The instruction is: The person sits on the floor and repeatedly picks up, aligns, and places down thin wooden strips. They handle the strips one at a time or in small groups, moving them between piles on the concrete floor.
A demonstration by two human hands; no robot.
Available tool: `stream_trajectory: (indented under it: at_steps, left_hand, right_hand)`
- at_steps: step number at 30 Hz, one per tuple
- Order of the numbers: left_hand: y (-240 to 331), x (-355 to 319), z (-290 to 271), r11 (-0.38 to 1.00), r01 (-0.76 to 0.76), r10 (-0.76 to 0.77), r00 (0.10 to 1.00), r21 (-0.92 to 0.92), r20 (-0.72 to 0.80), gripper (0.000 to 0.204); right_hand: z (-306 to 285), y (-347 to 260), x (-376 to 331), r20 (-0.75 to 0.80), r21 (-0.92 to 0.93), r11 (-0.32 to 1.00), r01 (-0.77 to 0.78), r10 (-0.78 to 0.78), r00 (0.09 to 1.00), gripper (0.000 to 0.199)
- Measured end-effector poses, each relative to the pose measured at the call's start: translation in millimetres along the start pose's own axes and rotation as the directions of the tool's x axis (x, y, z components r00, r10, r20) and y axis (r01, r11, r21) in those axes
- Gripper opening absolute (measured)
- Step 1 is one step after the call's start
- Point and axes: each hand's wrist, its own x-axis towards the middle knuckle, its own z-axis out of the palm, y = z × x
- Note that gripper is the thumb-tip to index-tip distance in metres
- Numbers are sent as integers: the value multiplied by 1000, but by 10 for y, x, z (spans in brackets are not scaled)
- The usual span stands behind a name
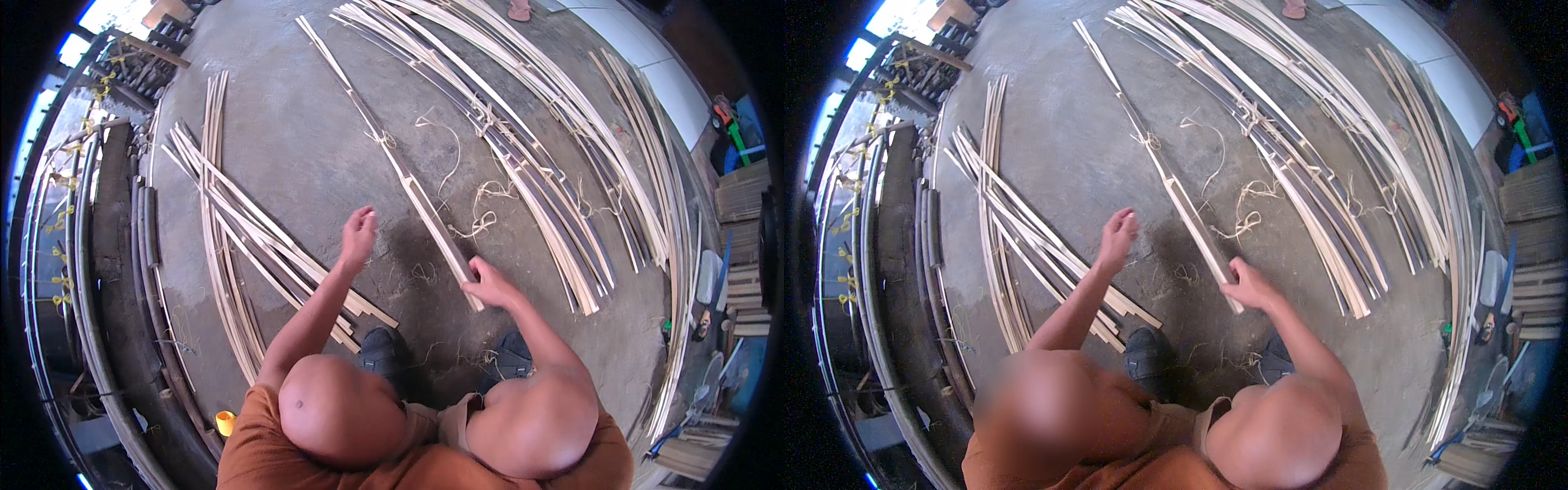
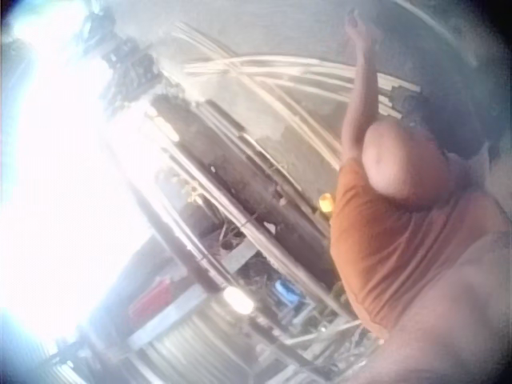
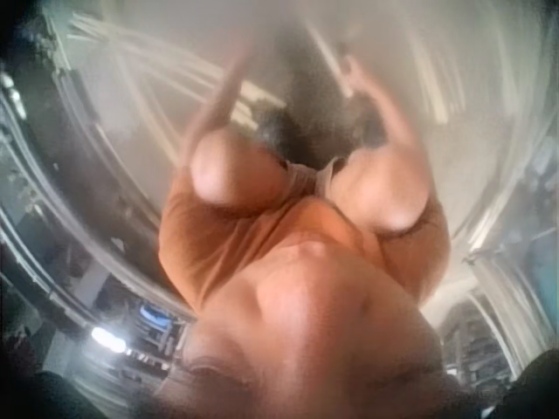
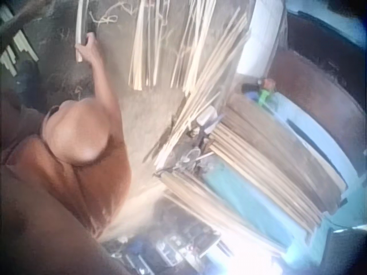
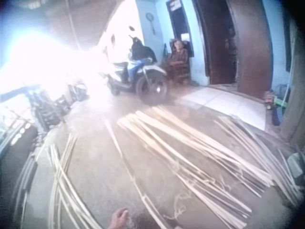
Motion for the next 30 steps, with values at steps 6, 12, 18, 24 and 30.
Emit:
stream_trajectory:
  at_steps: [6,12,18,24,30]
  left_hand:
    - [404,34,467,831,325,-232,940,-451,251,58]
    - [304,-279,1210,712,360,-219,929,-603,297,24]
    - [464,-1081,1761,846,395,-187,848,-358,495,27]
    - [206,-1332,1579,996,71,-44,913,-54,405,41]
    - [163,-1383,1592,994,104,-88,923,-24,374,47]
  right_hand:
    - [100,286,-715,465,425,905,-20,-199,863,44]
    - [-415,168,-590,380,74,983,165,-181,907,30]
    - [-746,-611,361,-329,43,970,237,-211,921,42]
    - [-370,-747,407,-190,-429,849,308,-418,889,40]
    - [-165,-554,501,-390,-196,959,206,-268,881,24]
